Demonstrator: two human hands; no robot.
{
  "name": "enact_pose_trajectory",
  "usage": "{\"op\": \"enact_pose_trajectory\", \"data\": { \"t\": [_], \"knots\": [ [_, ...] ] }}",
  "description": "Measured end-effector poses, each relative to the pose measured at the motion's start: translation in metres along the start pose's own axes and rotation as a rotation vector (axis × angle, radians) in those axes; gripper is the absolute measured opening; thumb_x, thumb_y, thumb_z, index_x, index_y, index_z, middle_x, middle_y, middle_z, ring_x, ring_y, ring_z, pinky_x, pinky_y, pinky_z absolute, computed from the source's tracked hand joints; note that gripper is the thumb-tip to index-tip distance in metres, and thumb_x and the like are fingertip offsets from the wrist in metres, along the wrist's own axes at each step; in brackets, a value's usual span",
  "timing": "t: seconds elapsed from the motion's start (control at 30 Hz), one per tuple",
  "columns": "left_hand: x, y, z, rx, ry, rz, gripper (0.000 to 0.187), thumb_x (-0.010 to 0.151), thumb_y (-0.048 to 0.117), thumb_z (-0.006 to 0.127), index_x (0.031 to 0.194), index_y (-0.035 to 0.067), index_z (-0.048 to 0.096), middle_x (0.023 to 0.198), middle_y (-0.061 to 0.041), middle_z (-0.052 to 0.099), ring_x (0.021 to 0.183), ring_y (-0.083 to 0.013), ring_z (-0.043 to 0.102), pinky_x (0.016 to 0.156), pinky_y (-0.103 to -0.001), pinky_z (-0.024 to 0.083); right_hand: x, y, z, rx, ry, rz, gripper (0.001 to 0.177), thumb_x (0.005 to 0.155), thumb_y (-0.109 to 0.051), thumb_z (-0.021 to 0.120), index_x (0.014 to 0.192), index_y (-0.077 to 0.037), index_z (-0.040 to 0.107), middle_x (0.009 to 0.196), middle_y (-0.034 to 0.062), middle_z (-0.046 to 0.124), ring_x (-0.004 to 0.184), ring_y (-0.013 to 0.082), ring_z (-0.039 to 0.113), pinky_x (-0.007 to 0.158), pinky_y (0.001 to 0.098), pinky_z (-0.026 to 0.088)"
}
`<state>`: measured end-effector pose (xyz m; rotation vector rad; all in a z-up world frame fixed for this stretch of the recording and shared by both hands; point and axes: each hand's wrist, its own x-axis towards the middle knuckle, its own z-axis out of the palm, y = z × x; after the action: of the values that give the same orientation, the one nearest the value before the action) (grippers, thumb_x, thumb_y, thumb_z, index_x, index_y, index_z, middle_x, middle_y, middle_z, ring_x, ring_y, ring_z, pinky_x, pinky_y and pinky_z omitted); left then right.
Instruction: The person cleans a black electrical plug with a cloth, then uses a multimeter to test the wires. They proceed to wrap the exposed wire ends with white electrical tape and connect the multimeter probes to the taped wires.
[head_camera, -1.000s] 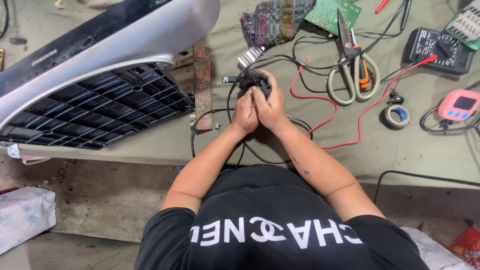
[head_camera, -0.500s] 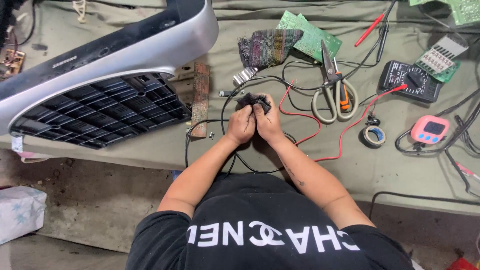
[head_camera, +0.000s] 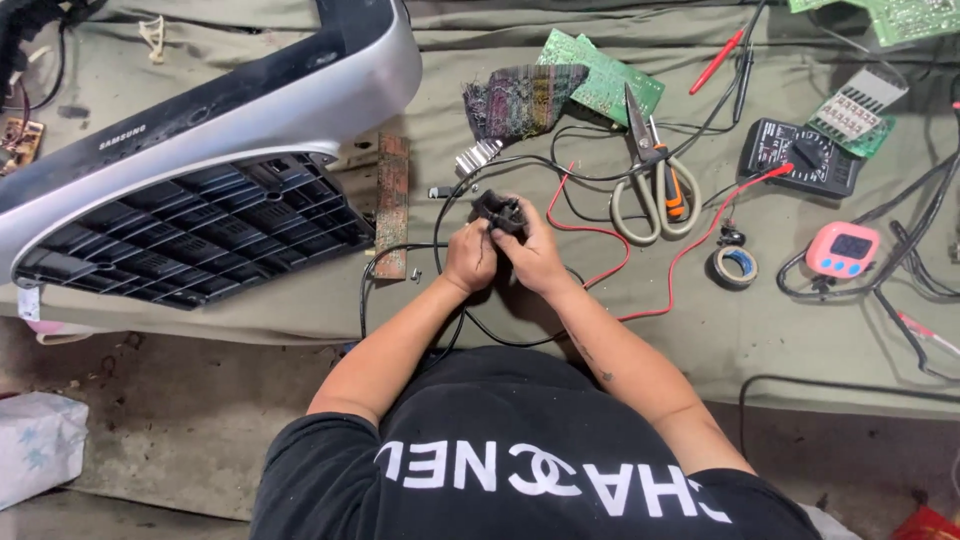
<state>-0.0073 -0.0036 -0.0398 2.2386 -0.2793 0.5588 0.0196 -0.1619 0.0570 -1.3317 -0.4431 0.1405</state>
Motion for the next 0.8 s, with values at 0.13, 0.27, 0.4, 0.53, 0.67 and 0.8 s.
{"op": "enact_pose_trajectory", "data": {
  "t": [0.13, 0.27, 0.4, 0.53, 0.67, 0.8],
  "knots": [
    [0.002, 0.007, -0.001, 0.095, 0.022, 0.051, 0.021, 0.096, 0.02, 0.043, 0.093, 0.009, 0.061, 0.075, -0.014, 0.062, 0.075, -0.0419, 0.066, 0.068, -0.047, 0.054, -0.002, 0.003, 0.01, -0.025, 0.145, 0.023, 0.039, 0.093, -0.009, 0.075, 0.128, -0.001, 0.063, 0.107, 0.0139, 0.07, 0.1, 0.019, 0.064, 0.093, 0.0392, 0.056],
    [0.007, 0.013, -0.006, 0.113, 0.017, 0.072, 0.02, 0.099, 0.031, 0.045, 0.088, 0.018, 0.056, 0.073, -0.009, 0.059, 0.075, -0.0348, 0.067, 0.067, -0.042, 0.054, -0.003, 0.006, 0.021, -0.147, 0.275, -0.07, 0.024, 0.097, -0.006, 0.065, 0.12, -0.001, 0.068, 0.099, 0.0145, 0.071, 0.094, 0.0167, 0.065, 0.084, 0.0375, 0.057],
    [0.009, 0.017, -0.013, 0.019, 0.017, 0.029, 0.023, 0.1, 0.031, 0.048, 0.097, 0.012, 0.06, 0.079, -0.016, 0.065, 0.079, -0.0404, 0.068, 0.069, -0.048, 0.056, -0.007, 0.002, 0.028, -0.188, 0.353, -0.108, 0.015, 0.1, -0.01, 0.067, 0.11, 0.0, 0.07, 0.091, 0.013, 0.071, 0.086, 0.0161, 0.062, 0.076, 0.0363, 0.057],
    [0.006, 0.009, -0.009, 0.01, 0.005, 0.042, 0.023, 0.1, 0.032, 0.051, 0.102, 0.011, 0.062, 0.084, -0.018, 0.067, 0.084, -0.041, 0.069, 0.071, -0.05, 0.056, -0.009, 0.017, 0.029, -0.246, 0.42, -0.095, 0.012, 0.099, -0.012, 0.071, 0.106, -0.002, 0.073, 0.085, 0.0106, 0.071, 0.081, 0.0127, 0.061, 0.071, 0.0338, 0.056],
    [0.001, 0.009, -0.016, -0.086, -0.002, 0.025, 0.028, 0.1, 0.029, 0.05, 0.112, 0.007, 0.063, 0.094, -0.021, 0.07, 0.093, -0.0433, 0.069, 0.078, -0.05, 0.057, -0.015, 0.007, 0.041, -0.248, 0.417, -0.045, 0.011, 0.096, -0.011, 0.074, 0.103, -0.003, 0.074, 0.085, 0.0104, 0.072, 0.081, 0.0129, 0.061, 0.071, 0.0353, 0.056],
    [-0.007, -0.021, -0.01, -0.275, 0.016, -0.069, 0.041, 0.095, 0.024, 0.036, 0.129, 0.01, 0.054, 0.098, -0.026, 0.067, 0.095, -0.0506, 0.064, 0.083, -0.059, 0.052, -0.028, 0.0, 0.053, -0.253, 0.121, -0.045, 0.056, 0.094, -0.003, 0.067, 0.146, 0.006, 0.049, 0.136, 0.0302, 0.061, 0.13, 0.0302, 0.054, 0.112, 0.0539, 0.043]
  ]
}}
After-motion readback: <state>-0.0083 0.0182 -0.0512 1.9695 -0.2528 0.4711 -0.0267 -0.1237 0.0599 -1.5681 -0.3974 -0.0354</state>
